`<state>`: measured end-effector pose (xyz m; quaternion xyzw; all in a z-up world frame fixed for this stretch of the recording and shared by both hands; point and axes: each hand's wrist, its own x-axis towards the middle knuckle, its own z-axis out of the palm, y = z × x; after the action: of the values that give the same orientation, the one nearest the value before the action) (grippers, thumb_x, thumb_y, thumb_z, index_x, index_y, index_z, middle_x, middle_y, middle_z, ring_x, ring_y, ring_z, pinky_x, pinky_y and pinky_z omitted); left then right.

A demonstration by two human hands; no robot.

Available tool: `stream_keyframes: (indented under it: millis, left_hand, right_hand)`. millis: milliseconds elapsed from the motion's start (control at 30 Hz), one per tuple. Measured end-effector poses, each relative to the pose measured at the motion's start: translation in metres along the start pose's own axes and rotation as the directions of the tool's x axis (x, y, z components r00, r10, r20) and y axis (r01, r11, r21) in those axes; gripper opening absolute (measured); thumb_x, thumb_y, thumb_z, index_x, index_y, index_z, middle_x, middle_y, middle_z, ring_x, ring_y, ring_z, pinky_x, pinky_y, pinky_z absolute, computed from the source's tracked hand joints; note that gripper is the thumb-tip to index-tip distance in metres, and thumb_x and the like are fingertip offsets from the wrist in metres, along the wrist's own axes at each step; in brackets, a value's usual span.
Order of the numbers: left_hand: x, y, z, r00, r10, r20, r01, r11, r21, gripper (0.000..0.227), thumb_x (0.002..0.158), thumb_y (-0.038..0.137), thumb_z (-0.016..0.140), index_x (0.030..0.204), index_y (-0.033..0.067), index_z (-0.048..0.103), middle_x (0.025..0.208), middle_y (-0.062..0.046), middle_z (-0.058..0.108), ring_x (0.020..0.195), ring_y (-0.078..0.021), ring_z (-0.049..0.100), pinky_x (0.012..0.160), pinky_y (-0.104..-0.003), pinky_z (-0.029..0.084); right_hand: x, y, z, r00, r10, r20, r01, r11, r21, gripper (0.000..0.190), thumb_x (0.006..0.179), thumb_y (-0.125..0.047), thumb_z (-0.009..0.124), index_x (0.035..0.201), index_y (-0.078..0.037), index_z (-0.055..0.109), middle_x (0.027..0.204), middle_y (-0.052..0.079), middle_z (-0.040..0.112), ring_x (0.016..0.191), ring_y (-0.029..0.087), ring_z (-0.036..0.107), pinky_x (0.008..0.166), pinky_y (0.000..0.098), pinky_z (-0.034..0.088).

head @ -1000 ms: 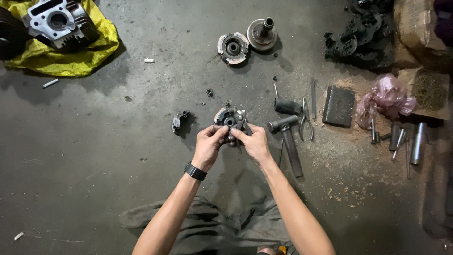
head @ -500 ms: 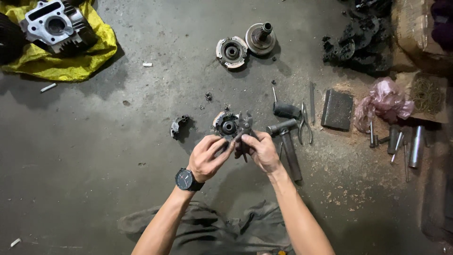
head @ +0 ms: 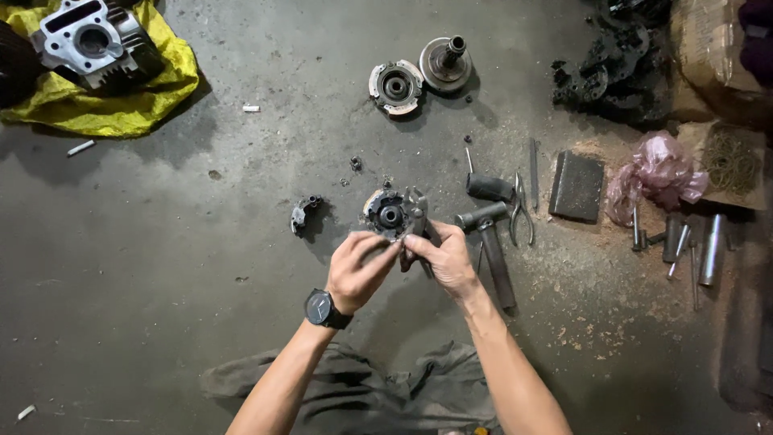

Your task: The person sits on the floor and assembles a mechanical component, likely a clutch assembly. They use a hammer to tap parts into place, use pliers to manipulate small components, and arrange various metal pieces on the floor.

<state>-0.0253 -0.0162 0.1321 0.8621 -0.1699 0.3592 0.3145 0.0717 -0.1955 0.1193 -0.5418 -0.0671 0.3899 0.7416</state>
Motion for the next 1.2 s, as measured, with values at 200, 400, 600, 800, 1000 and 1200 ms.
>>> stream_keyframes:
  millis: [200,400,600,800,1000,1200]
  left_hand:
    - [-0.005,0.018,0.032,0.75,-0.65,-0.122,0.587,0.74,-0.328,0.019,0.087,0.002,0.076,0.106,-0.0005,0.074,0.1,-0.01,0.072,0.087,-0.0218,0.073,0.077,-0.032,0.059]
    - [-0.019,0.018,0.051,0.379,-0.871,0.312,0.565,-0.049,-0.824,0.014,0.096,0.005,0.071,0.102,-0.0068,0.074,0.09,-0.006,0.074,0.079,-0.0126,0.068,0.073,-0.029,0.057]
    - [-0.02,0.019,0.053,0.286,-0.892,0.351,0.513,-0.166,-0.842,0.017,0.096,0.009,0.071,0.103,-0.0061,0.074,0.085,-0.007,0.074,0.075,-0.0137,0.067,0.07,-0.03,0.056]
    - [-0.023,0.018,0.055,0.262,-0.891,0.369,0.494,-0.205,-0.845,0.02,0.096,0.01,0.071,0.108,-0.0055,0.075,0.088,-0.008,0.075,0.077,-0.0128,0.067,0.072,-0.03,0.056]
    - [-0.032,0.007,0.062,0.176,-0.904,0.39,0.439,-0.283,-0.853,0.026,0.095,0.013,0.072,0.113,-0.0052,0.073,0.094,-0.008,0.074,0.079,-0.0132,0.069,0.074,-0.03,0.057]
    - [-0.056,-0.066,0.071,0.348,-0.929,0.123,0.892,0.288,-0.348,0.02,0.097,0.017,0.071,0.109,0.002,0.076,0.092,-0.009,0.074,0.078,-0.0206,0.064,0.067,-0.038,0.05]
  right_hand:
    - [0.005,0.014,0.004,0.982,-0.131,-0.134,0.116,0.987,-0.113,0.011,0.096,-0.005,0.07,0.09,0.004,0.067,0.077,0.006,0.066,0.067,0.015,0.064,0.063,0.0322,0.057]
    - [0.005,0.016,0.007,0.96,-0.115,-0.254,0.088,0.989,-0.117,0.011,0.095,-0.007,0.069,0.089,0.002,0.067,0.072,0.005,0.066,0.06,0.014,0.063,0.056,0.0323,0.057]
    - [0.005,0.019,0.007,0.957,-0.14,-0.255,0.093,0.978,-0.188,0.014,0.094,-0.008,0.071,0.087,0.003,0.067,0.071,0.006,0.067,0.059,0.014,0.064,0.056,0.0314,0.057]
    - [0.006,0.021,0.009,0.947,-0.197,-0.254,0.12,0.95,-0.289,0.009,0.093,-0.006,0.073,0.09,0.003,0.07,0.073,0.006,0.07,0.061,0.012,0.065,0.058,0.0294,0.057]
    - [0.01,0.028,0.005,0.943,-0.215,-0.253,0.114,0.925,-0.363,0.009,0.092,-0.006,0.074,0.093,0.002,0.071,0.076,0.003,0.07,0.064,0.01,0.064,0.059,0.0274,0.056]
    - [0.039,0.053,-0.038,0.896,-0.286,-0.339,0.061,0.836,-0.546,0.024,0.104,-0.021,0.06,0.097,-0.001,0.071,0.078,0.006,0.072,0.066,0.016,0.067,0.059,0.0315,0.054]
